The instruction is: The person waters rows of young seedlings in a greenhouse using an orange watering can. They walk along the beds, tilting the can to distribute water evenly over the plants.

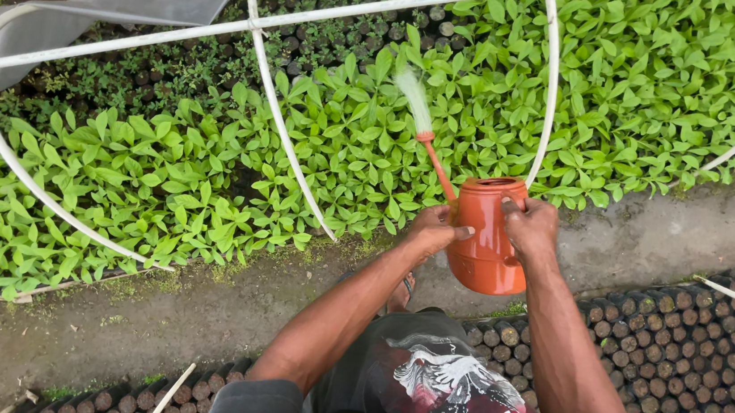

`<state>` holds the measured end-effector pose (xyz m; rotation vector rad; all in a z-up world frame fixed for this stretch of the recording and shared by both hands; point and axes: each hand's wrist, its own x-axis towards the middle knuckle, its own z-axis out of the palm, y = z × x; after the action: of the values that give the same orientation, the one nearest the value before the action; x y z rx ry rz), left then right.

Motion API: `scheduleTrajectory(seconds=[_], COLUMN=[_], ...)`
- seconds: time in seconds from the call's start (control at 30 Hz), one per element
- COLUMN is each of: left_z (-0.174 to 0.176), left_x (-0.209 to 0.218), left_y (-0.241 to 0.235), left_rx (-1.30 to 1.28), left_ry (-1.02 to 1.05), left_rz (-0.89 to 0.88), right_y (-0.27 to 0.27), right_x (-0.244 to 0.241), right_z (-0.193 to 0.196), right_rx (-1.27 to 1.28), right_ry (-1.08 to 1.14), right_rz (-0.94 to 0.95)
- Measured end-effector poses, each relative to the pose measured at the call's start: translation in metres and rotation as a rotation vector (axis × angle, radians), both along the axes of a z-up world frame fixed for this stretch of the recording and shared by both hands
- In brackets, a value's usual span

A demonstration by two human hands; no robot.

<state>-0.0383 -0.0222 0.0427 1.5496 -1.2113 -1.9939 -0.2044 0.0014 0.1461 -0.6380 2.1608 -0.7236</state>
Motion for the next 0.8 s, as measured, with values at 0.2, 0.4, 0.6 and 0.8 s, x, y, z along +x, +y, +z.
scheduleTrajectory(seconds=[0.2,0.4,0.6,0.8], left_z=[0.004,0.015,0.025,0.033], left_x=[-0.011,-0.02,-0.034,-0.053], left_y=[0.002,0.001,0.0,0.008], left_rx=[0.004,-0.015,0.001,0.017], left_ry=[0.15,0.172,-0.003,-0.004], left_rz=[-0.005,-0.052,-0.171,-0.222], right_y=[0.005,0.012,0.021,0.039], right_x=[-0.016,-0.033,-0.05,-0.074], right_z=[-0.02,-0.019,-0.003,-0.001], right_rx=[-0.226,-0.223,-0.157,-0.103], right_ry=[0.009,-0.02,0.062,0.071], right_rz=[0.053,-0.017,-0.044,-0.123])
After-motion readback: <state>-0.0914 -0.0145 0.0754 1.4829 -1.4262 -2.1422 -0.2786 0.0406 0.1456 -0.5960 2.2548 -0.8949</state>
